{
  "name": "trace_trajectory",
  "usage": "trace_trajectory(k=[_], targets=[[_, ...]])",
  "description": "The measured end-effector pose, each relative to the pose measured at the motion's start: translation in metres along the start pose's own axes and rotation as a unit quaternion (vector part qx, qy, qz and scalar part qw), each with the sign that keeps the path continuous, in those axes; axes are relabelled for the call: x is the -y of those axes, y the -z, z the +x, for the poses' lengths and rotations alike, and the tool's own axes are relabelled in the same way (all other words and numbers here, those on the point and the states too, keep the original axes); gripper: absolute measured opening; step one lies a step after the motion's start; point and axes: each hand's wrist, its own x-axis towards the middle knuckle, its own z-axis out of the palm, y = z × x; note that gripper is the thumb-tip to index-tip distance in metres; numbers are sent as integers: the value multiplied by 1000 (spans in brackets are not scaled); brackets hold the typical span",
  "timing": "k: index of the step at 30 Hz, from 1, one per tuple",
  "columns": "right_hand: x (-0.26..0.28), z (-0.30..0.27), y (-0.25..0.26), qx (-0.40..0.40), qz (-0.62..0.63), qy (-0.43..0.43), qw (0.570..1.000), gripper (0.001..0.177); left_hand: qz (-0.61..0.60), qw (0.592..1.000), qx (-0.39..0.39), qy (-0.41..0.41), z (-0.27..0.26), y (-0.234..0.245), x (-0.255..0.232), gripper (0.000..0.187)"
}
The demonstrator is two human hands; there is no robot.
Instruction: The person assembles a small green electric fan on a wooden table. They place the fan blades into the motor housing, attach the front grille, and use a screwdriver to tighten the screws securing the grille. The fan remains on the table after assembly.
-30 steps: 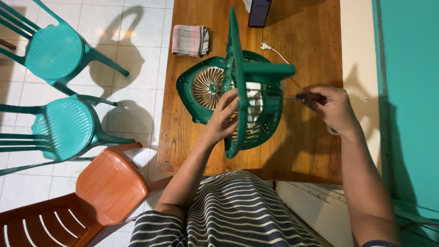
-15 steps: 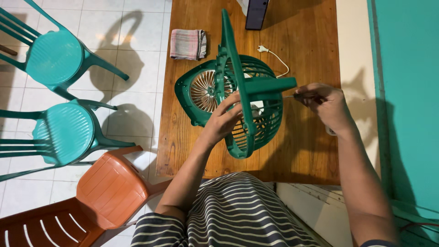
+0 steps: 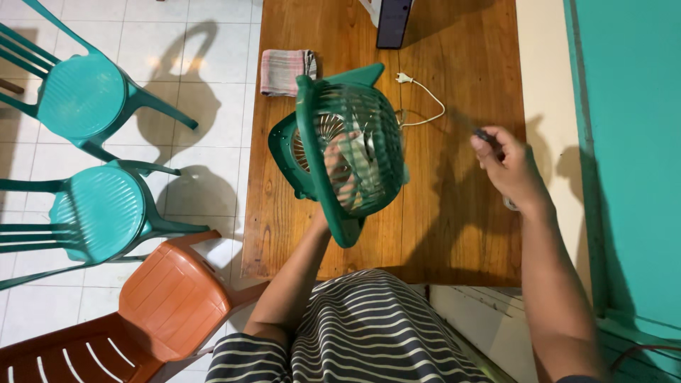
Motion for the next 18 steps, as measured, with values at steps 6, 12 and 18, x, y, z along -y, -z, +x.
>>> trace_trajectory(k=[6, 12, 18], targets=[[-15, -8, -28, 41, -26, -43, 998, 38, -30, 994, -96, 40, 8, -11, 19, 48], [11, -22, -72, 42, 159, 143, 976, 46, 50, 986, -156, -28, 25, -22, 52, 47], [22, -27, -88, 18, 275, 209, 938, 40, 54, 979, -194, 17, 31, -12, 76, 41]])
